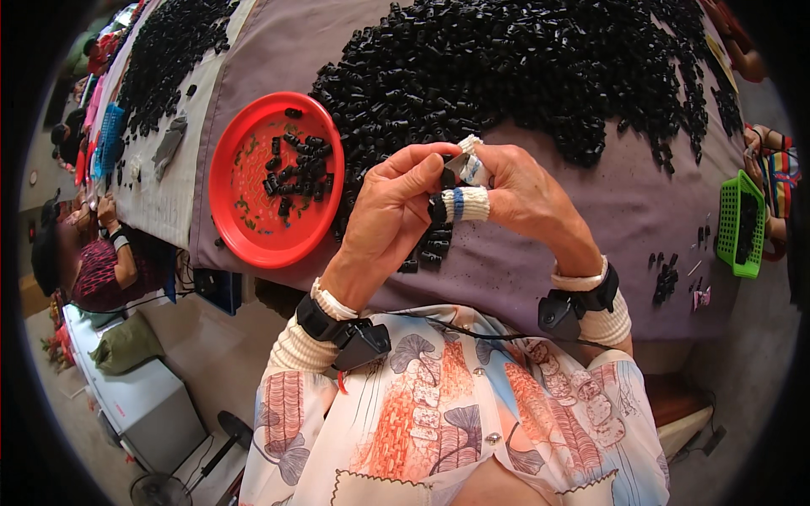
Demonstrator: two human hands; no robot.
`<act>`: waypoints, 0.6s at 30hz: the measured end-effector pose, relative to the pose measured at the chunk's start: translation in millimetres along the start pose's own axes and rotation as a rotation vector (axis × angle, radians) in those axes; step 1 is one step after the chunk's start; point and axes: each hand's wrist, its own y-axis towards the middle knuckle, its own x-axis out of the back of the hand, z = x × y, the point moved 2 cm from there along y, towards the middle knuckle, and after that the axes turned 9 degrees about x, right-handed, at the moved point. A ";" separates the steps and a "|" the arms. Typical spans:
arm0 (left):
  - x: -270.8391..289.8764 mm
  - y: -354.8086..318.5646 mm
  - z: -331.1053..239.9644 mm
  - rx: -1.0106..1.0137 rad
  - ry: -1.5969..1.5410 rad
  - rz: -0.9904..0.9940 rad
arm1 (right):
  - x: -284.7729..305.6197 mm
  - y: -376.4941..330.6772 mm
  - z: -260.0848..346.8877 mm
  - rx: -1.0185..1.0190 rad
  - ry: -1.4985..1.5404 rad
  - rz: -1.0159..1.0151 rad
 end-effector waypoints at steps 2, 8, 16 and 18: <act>-0.5 0.1 0.0 -0.002 0.012 -0.017 | -0.5 -0.5 -2.6 -0.004 -0.004 0.023; -4.9 -0.8 0.5 -0.038 0.087 -0.076 | 0.2 -2.2 -0.7 0.003 -0.047 0.077; 3.3 1.5 1.2 -0.015 -0.087 0.080 | -0.4 -5.7 9.4 -0.005 0.082 -0.047; 1.6 0.7 0.9 -0.011 -0.088 0.076 | 0.6 -5.7 10.0 -0.024 0.098 -0.059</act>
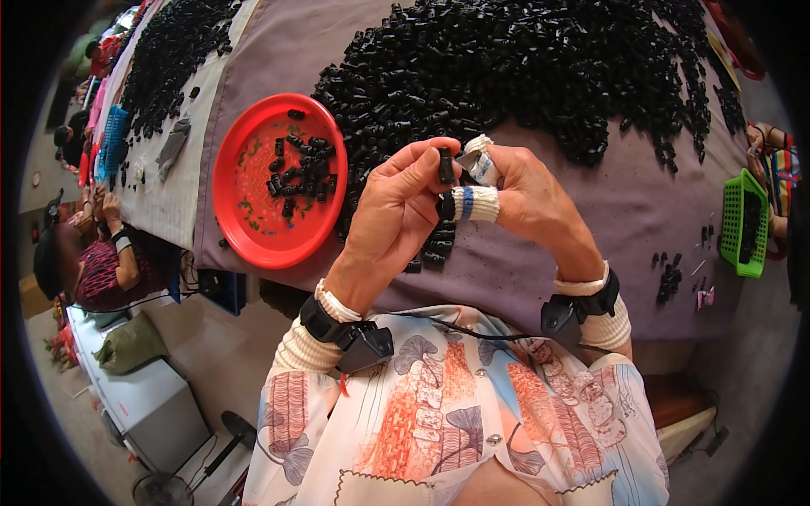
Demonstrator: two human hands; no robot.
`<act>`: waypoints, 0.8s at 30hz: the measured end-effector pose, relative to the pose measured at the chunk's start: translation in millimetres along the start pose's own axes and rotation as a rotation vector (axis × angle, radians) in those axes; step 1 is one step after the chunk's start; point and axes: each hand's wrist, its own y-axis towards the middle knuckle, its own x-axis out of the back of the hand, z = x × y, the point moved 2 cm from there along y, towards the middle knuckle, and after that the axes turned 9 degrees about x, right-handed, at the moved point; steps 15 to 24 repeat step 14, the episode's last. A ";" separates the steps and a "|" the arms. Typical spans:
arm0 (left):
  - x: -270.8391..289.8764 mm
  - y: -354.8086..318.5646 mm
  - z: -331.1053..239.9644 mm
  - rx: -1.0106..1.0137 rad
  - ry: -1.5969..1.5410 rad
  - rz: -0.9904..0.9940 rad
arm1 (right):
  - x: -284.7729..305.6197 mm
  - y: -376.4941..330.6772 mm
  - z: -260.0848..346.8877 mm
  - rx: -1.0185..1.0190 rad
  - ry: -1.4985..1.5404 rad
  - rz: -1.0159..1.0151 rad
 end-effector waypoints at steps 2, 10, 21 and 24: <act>-1.2 -0.6 0.0 0.004 -0.003 -0.004 | 0.6 1.0 -3.6 0.008 -0.069 0.007; -2.7 -0.8 1.7 -0.005 0.044 -0.011 | 1.5 3.3 -5.2 -0.007 -0.105 0.046; -2.6 -1.1 1.5 -0.017 0.093 -0.050 | 1.7 3.8 -5.4 -0.008 -0.109 0.073; -2.6 -1.1 1.5 -0.017 0.093 -0.050 | 1.7 3.8 -5.4 -0.008 -0.109 0.073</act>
